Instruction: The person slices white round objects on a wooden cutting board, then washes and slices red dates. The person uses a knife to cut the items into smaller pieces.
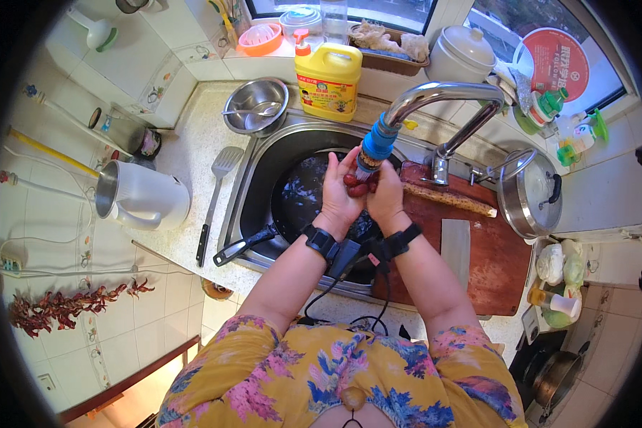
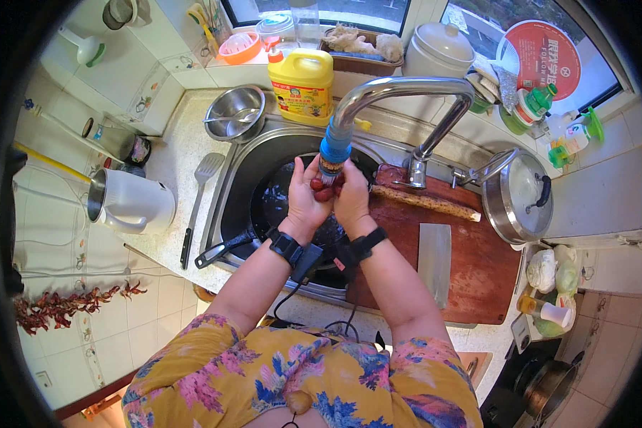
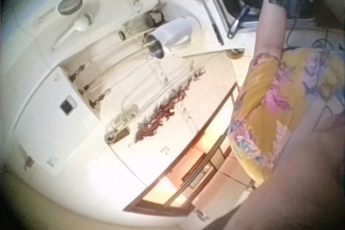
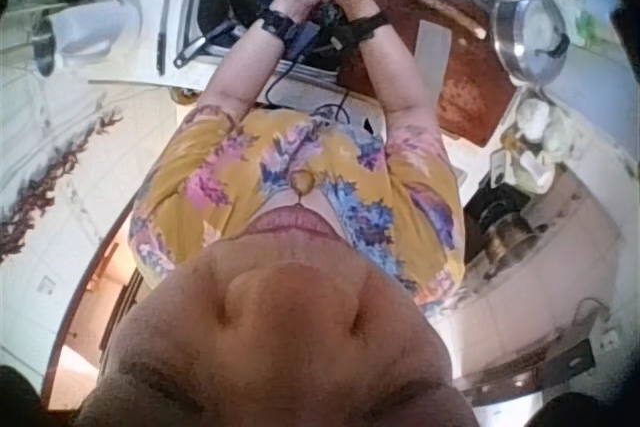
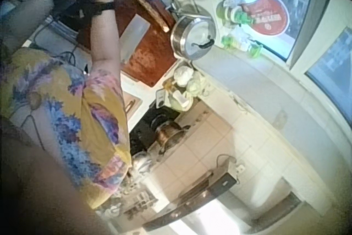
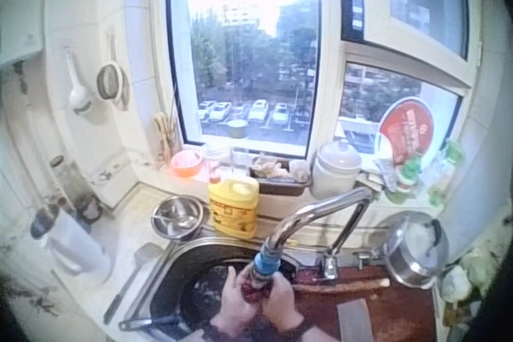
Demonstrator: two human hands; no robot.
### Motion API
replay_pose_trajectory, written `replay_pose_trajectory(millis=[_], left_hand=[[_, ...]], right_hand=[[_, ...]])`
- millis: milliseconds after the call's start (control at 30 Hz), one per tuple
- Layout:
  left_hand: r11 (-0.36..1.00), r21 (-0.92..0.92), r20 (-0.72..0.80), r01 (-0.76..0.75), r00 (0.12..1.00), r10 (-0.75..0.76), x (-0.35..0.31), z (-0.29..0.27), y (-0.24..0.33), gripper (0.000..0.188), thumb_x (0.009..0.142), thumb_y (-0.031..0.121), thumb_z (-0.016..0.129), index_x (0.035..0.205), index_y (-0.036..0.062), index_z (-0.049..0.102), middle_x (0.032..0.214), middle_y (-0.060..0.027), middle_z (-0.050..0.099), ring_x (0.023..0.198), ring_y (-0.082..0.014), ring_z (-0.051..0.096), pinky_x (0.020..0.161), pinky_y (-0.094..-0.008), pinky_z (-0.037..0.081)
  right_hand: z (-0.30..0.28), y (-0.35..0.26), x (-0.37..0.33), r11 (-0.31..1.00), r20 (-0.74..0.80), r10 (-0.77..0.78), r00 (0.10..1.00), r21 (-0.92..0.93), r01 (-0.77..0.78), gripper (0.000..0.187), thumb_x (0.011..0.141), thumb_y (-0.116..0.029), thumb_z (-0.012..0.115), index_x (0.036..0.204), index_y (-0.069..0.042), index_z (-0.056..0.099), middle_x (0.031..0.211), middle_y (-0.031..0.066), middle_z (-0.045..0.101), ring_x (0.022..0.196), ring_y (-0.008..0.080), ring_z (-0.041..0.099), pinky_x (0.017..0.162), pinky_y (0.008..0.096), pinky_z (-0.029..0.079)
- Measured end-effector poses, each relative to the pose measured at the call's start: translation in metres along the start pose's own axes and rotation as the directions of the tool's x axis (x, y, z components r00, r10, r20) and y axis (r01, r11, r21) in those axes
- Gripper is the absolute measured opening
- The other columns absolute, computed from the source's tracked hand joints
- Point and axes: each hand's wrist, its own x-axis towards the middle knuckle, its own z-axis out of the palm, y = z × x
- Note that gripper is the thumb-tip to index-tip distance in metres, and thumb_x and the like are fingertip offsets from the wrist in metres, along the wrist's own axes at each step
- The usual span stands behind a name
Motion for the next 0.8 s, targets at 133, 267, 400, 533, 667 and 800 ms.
replay_pose_trajectory(millis=[133, 267, 400, 533, 667, 800], left_hand=[[0.965, 0.212, -0.06, -0.156, 0.983, 0.172, 0.003, 0.006, -0.017, 0.038, 0.101, 0.036, 0.049, 0.127, 0.0096, 0.058, 0.112, -0.0035, 0.065, 0.101, -0.015, 0.061, 0.089, -0.0301, 0.049], [0.989, 0.116, -0.194, 0.096, 0.978, -0.072, -0.006, 0.003, -0.023, 0.03, 0.102, 0.031, 0.048, 0.122, 0.0115, 0.059, 0.114, -0.0008, 0.064, 0.102, -0.0147, 0.06, 0.091, -0.0294, 0.047], [0.994, 0.09, -0.068, -0.057, 0.996, 0.063, -0.004, 0.002, -0.018, 0.029, 0.101, 0.032, 0.05, 0.121, 0.0125, 0.058, 0.108, -0.001, 0.064, 0.096, -0.0145, 0.061, 0.087, -0.0295, 0.048], [0.998, 0.06, -0.072, 0.008, 0.997, -0.004, -0.006, 0.006, -0.015, 0.038, 0.1, 0.045, 0.046, 0.114, 0.0128, 0.061, 0.101, -0.0042, 0.067, 0.089, -0.021, 0.064, 0.079, -0.0339, 0.052], [0.999, -0.047, 0.025, 0.006, 1.0, -0.005, -0.003, 0.006, -0.001, 0.048, 0.1, 0.054, 0.04, 0.115, 0.0138, 0.062, 0.105, -0.0067, 0.069, 0.092, -0.0254, 0.065, 0.08, -0.0405, 0.053], [0.999, -0.032, 0.096, 0.005, 0.995, -0.002, 0.004, 0.006, -0.008, 0.033, 0.102, 0.04, 0.045, 0.11, 0.012, 0.061, 0.096, -0.0029, 0.066, 0.091, -0.0182, 0.062, 0.083, -0.0352, 0.05]], right_hand=[[0.003, 0.021, 0.005, 0.667, 0.057, -0.33, 0.942, -0.692, 0.276, 0.027, 0.1, -0.022, 0.05, 0.118, -0.003, 0.054, 0.108, 0.0112, 0.065, 0.101, 0.024, 0.063, 0.084, 0.0344, 0.048], [-0.01, 0.023, 0.011, 0.8, -0.036, -0.225, 0.974, -0.577, 0.164, 0.027, 0.098, -0.022, 0.051, 0.119, -0.004, 0.055, 0.108, 0.0145, 0.063, 0.102, 0.0255, 0.06, 0.088, 0.0352, 0.047], [-0.002, 0.028, 0.0, 0.778, -0.035, -0.247, 0.968, -0.604, 0.176, 0.015, 0.096, -0.02, 0.052, 0.102, -0.008, 0.059, 0.095, 0.0034, 0.062, 0.083, 0.015, 0.06, 0.075, 0.0324, 0.049], [-0.001, 0.001, 0.005, 0.97, -0.125, 0.025, 0.992, -0.238, -0.055, 0.021, 0.098, -0.027, 0.05, 0.099, -0.008, 0.06, 0.093, 0.0045, 0.064, 0.083, 0.0157, 0.062, 0.073, 0.0282, 0.049], [-0.005, -0.004, 0.002, 0.994, -0.039, 0.108, 0.993, 0.029, -0.107, 0.032, 0.101, -0.035, 0.043, 0.097, -0.009, 0.061, 0.091, 0.0029, 0.066, 0.083, 0.0138, 0.064, 0.071, 0.0281, 0.05], [-0.005, 0.025, 0.0, 0.615, 0.187, -0.402, 0.896, -0.67, 0.416, 0.039, 0.102, -0.035, 0.042, 0.113, -0.002, 0.059, 0.098, 0.0084, 0.067, 0.086, 0.0197, 0.061, 0.083, 0.0338, 0.048]])
